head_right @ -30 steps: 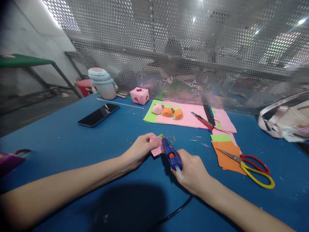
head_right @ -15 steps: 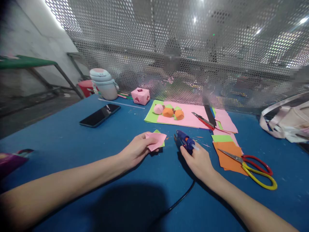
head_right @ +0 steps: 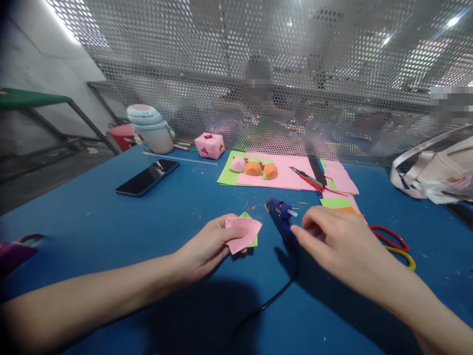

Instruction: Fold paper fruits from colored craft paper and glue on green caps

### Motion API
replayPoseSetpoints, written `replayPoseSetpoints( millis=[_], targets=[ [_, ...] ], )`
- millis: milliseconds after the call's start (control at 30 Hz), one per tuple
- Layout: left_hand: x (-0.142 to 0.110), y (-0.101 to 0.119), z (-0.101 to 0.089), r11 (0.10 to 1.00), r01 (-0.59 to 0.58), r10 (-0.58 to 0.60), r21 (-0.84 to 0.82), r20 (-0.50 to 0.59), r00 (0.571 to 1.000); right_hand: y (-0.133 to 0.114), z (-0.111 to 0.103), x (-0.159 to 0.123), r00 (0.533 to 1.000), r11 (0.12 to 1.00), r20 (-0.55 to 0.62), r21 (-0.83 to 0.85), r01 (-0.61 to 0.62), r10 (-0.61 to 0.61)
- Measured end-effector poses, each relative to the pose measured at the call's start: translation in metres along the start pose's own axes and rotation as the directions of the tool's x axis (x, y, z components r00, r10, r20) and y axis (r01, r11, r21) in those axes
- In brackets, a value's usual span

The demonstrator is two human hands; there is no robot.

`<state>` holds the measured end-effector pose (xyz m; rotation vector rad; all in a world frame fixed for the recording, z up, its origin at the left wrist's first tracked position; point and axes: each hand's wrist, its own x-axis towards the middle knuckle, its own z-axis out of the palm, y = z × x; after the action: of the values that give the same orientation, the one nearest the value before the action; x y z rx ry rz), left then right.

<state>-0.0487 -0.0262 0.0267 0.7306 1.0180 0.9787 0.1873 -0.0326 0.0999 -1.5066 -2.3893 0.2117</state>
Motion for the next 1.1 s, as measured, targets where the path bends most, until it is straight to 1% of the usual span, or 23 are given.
replayPoseSetpoints(
  millis=[33,67,133,167,267,367,533,600,733,833,900,1033,1100],
  targets=[
    [-0.003,-0.001,0.002,1.000,-0.007,0.007,-0.007,0.008,1.000,-0.009,0.000,-0.005,0.999,0.993,-0.021,0.107,0.042,-0.040],
    [-0.006,-0.002,0.004,1.000,-0.018,0.019,-0.009,0.018,1.000,-0.018,0.004,-0.010,0.997,0.980,-0.053,0.189,0.061,-0.052],
    [-0.014,-0.005,0.008,0.999,-0.035,0.035,0.014,0.045,0.998,-0.032,0.021,-0.015,0.991,0.956,-0.102,0.273,0.109,-0.084],
    [-0.018,-0.007,0.010,0.999,-0.035,0.032,0.039,0.059,0.998,-0.037,0.031,-0.016,0.990,0.946,-0.108,0.304,0.115,-0.085],
    [-0.030,-0.012,0.014,0.987,-0.025,0.012,0.157,0.080,0.997,-0.043,0.059,-0.018,0.999,0.891,-0.039,0.453,0.014,0.004],
    [-0.037,-0.019,0.016,0.966,-0.021,-0.003,0.257,0.093,0.996,-0.043,0.074,-0.021,0.998,0.822,-0.005,0.567,-0.052,0.067],
    [-0.034,-0.026,0.014,0.942,-0.019,-0.020,0.335,0.114,0.993,-0.037,0.082,-0.025,0.994,0.790,-0.023,0.610,-0.068,0.104],
    [-0.030,-0.025,0.014,0.922,-0.051,0.007,0.384,0.114,0.993,-0.034,0.083,-0.024,0.992,0.785,-0.029,0.614,-0.077,0.120],
    [-0.025,-0.021,0.013,0.881,-0.148,0.089,0.450,0.151,0.985,-0.027,0.085,-0.023,0.990,0.790,-0.043,0.607,-0.084,0.138],
    [-0.024,-0.018,0.012,0.853,-0.188,0.124,0.486,0.160,0.979,-0.024,0.086,-0.022,0.989,0.795,-0.056,0.603,-0.074,0.135],
    [-0.025,-0.018,0.012,0.845,-0.191,0.125,0.499,0.163,0.979,-0.023,0.086,-0.023,0.989,0.801,-0.070,0.596,-0.062,0.129],
    [-0.027,-0.018,0.013,0.868,-0.147,0.090,0.474,0.141,0.986,-0.023,0.086,-0.025,0.988,0.818,-0.094,0.573,-0.047,0.123],
    [-0.027,-0.018,0.014,0.864,-0.158,0.111,0.478,0.126,0.986,-0.023,0.085,-0.026,0.987,0.820,-0.099,0.571,-0.046,0.124]
  ],
)
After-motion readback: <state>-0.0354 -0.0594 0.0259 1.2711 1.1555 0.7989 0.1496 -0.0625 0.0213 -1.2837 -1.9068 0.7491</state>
